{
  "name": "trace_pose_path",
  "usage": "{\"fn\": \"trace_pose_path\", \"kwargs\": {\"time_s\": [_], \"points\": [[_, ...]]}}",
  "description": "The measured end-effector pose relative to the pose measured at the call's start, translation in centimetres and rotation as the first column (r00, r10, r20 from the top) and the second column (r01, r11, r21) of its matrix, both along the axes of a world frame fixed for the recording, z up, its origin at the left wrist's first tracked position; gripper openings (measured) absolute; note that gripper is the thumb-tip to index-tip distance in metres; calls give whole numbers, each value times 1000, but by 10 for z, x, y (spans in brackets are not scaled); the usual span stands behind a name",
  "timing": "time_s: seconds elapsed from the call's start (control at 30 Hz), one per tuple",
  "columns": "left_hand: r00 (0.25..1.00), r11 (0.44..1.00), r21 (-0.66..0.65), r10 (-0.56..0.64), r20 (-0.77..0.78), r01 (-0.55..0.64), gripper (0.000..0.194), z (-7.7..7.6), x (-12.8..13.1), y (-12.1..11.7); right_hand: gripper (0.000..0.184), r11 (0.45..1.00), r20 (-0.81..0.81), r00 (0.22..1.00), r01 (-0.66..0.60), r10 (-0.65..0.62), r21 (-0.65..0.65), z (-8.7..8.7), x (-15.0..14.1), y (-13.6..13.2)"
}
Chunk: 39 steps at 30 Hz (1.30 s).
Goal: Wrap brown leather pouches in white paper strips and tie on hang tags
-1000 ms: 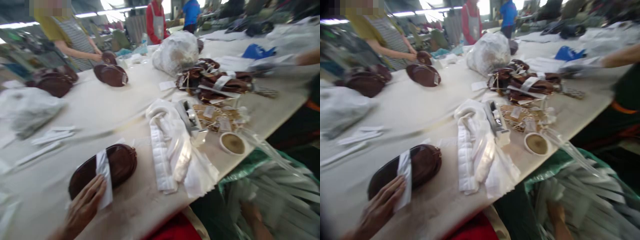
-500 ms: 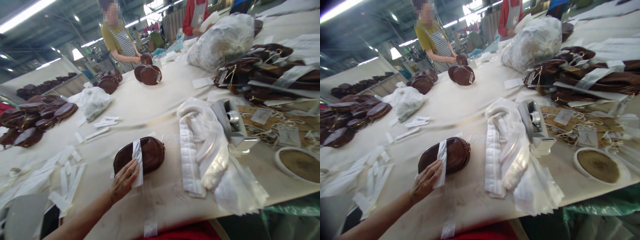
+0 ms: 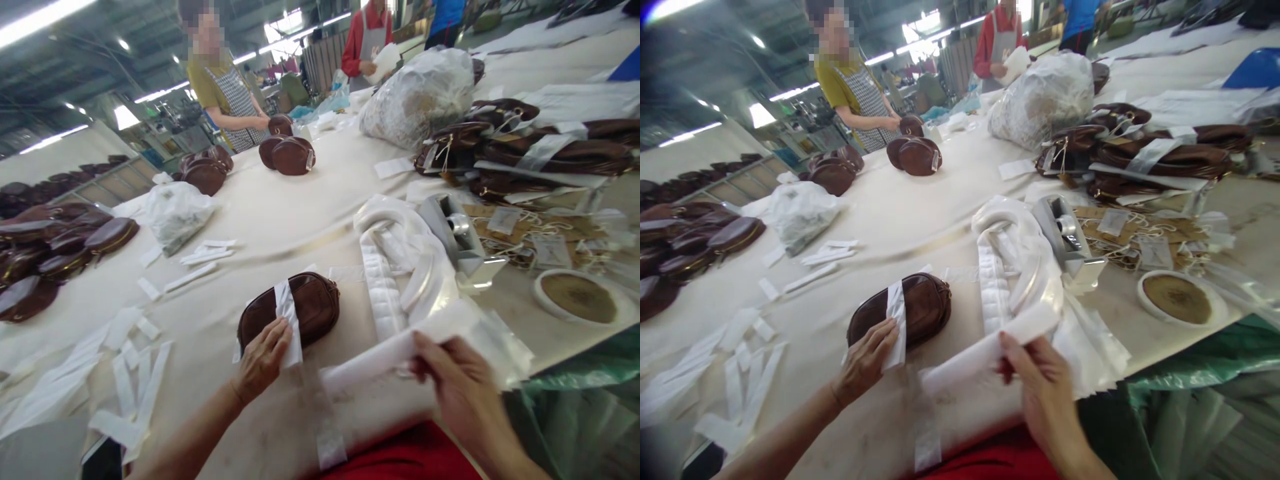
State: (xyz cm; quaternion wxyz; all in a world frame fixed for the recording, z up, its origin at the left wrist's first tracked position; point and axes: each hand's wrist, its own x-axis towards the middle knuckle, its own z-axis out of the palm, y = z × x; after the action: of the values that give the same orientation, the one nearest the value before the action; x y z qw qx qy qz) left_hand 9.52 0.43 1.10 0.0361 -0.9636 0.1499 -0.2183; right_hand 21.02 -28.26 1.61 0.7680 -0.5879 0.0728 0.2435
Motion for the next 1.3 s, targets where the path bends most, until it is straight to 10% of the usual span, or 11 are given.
{"fn": "trace_pose_path", "kwargs": {"time_s": [0.3,0.73,0.87,0.97,1.1,1.2,1.3], "points": [[999,995,-98,1,-41,-5,37,13,5,4,22,976,-405,897,-105,177,192,-20,-35,124],[996,995,-61,87,25,-85,41,-6,-4,-7,29,989,-373,920,-80,121,125,-19,-23,131],[994,995,-32,92,59,-90,34,-10,-5,-11,31,951,-356,884,-307,302,42,-22,-22,114],[992,995,-21,102,70,-101,30,-13,-6,-14,29,853,3,877,-467,481,-232,-17,-18,98],[988,992,-28,125,85,-123,28,-17,-6,-18,18,879,723,501,-243,475,-409,-1,-6,104],[985,989,-55,140,101,-135,27,-19,-7,-18,30,833,819,206,-293,535,-470,2,1,121],[981,982,-125,155,114,-141,28,-21,-7,-17,41,753,774,88,-320,627,-574,-4,3,129]]}}
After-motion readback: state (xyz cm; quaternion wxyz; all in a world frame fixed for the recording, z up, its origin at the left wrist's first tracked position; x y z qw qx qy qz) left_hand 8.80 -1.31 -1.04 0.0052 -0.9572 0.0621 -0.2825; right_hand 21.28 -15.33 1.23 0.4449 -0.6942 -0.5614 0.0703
